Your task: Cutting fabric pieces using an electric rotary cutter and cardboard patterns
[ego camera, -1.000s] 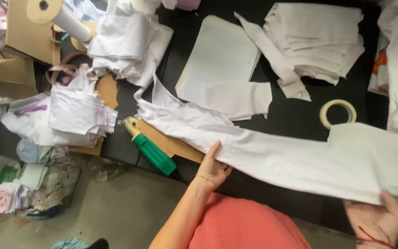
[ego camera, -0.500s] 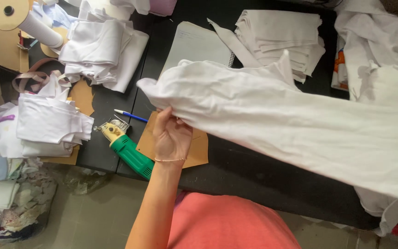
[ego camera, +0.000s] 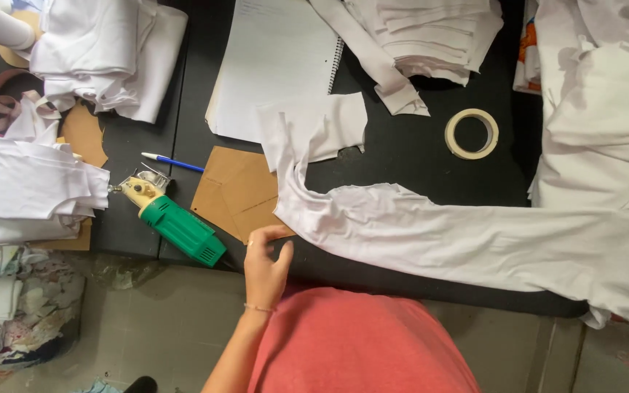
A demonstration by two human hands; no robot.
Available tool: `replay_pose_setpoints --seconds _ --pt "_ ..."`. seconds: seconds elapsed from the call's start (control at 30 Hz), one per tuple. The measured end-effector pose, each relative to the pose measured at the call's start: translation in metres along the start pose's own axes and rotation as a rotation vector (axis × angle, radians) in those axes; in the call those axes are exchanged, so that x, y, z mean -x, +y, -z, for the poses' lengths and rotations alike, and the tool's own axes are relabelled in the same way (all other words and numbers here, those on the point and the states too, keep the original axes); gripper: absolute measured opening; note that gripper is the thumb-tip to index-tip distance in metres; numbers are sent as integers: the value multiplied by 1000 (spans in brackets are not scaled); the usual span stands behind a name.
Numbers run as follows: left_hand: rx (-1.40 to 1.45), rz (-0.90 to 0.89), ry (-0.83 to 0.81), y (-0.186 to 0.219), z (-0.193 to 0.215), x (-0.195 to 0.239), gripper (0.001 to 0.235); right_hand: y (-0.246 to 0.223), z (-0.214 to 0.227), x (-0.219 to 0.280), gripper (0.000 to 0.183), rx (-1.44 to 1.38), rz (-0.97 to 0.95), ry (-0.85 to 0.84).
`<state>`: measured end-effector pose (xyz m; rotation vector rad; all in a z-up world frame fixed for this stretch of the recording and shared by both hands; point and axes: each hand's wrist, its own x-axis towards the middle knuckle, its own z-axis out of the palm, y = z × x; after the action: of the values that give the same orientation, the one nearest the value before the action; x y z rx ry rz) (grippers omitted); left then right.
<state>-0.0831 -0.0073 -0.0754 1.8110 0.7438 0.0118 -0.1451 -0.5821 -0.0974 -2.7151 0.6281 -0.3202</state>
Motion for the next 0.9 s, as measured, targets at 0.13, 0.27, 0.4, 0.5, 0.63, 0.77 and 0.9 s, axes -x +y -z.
replay_pose_setpoints --seconds 0.13,0.27,0.4,0.5,0.63,0.77,0.9 --pt "-604 -759 -218 7 -20 -49 19 -136 -27 -19 8 8 291 -120" --pt "-1029 -1060 -309 -2 -45 -89 35 -204 -74 -47 11 -83 461 -569" --pt "-1149 -1036 -399 0 -49 -98 38 -188 -112 -73 31 188 382 -735" --pt "-1145 -1065 -556 19 -33 -87 24 -185 -109 -77 22 339 316 -841" --pt "-1152 -774 -802 49 2 -60 25 -178 -78 -62 11 -32 530 -528" --pt "-1268 -376 -984 64 22 -56 25 -153 -73 -42 11 59 479 -300" --pt "-1218 -383 -976 72 24 -76 27 -148 -91 -33 18 92 504 -192"
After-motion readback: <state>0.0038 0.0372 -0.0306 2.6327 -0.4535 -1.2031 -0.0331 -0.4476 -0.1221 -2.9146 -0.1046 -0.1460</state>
